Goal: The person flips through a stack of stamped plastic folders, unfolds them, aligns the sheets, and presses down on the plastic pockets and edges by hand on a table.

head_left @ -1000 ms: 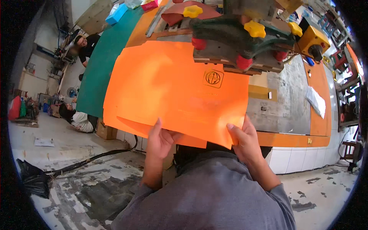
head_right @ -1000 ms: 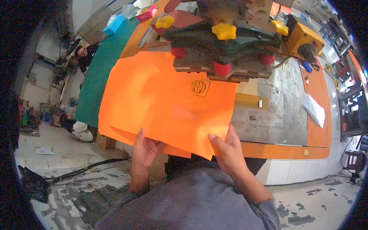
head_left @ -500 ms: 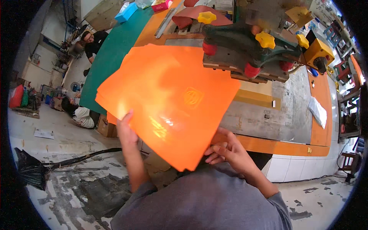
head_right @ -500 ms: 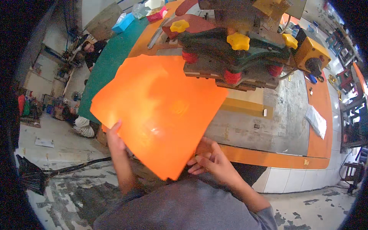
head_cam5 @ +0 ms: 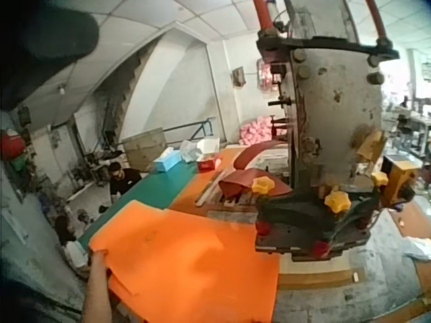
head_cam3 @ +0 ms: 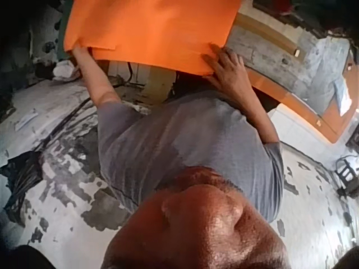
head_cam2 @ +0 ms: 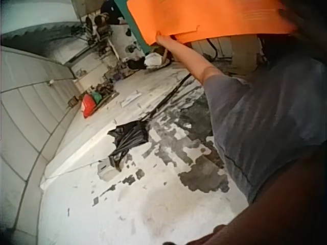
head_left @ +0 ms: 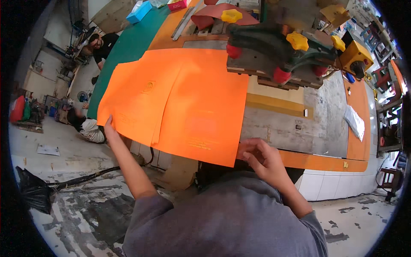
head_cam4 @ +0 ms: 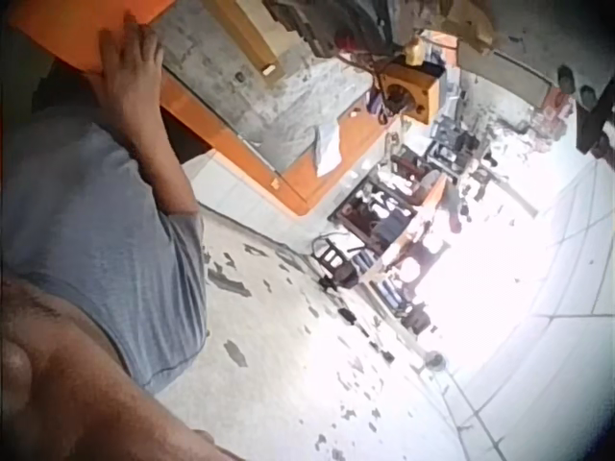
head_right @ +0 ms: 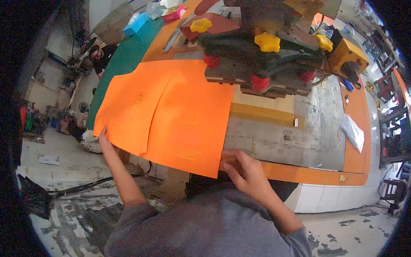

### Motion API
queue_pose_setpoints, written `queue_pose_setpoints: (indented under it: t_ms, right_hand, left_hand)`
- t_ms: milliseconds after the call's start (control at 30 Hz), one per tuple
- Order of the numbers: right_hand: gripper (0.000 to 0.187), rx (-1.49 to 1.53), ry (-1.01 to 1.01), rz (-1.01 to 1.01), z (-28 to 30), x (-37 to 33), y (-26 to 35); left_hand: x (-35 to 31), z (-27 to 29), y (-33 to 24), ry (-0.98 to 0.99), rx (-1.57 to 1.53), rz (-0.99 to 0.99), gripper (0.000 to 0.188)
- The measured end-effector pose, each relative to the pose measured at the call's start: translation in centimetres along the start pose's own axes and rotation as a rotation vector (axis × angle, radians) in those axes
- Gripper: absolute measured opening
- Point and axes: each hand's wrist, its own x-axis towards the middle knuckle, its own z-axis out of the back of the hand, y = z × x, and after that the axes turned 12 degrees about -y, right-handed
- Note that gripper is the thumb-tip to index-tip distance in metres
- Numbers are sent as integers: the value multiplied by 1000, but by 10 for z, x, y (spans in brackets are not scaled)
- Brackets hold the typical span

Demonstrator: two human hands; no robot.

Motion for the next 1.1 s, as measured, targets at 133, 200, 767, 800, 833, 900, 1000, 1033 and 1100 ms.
queue_pose_setpoints:
  t_ms: [133,200,767,800,833,900,1000,1033,1100]
  right_hand:
    - [36,-483,-21,316,-9,10,9]
    - [51,-666,-27,533,-16,13,8]
    - [40,-705,79,714,-22,23,11]
    - [36,-681,80,720,-24,25,11]
    - [31,-673,72,716,-26,28,9]
    - [21,-784,-73,800,-34,34,8]
    - [19,-726,-222,831,-36,41,11]
    - [19,-717,-219,827,-39,42,15]
    - [18,-613,-271,868,-42,46,24]
  left_hand:
    - [-3,-32,-3,-139,107,-5,42]
    - [5,-34,-10,-138,151,-4,42]
    - [59,-37,-26,-181,117,41,42]
    - [41,-40,-27,-252,130,-64,44]
    - [13,-55,-12,-356,191,-271,46]
    - [-73,-85,-1,-451,323,-674,51]
    - [-214,-147,11,132,318,-751,58]
    - [-258,-157,14,462,260,-634,61]
    - [-334,-186,28,618,497,-745,55]
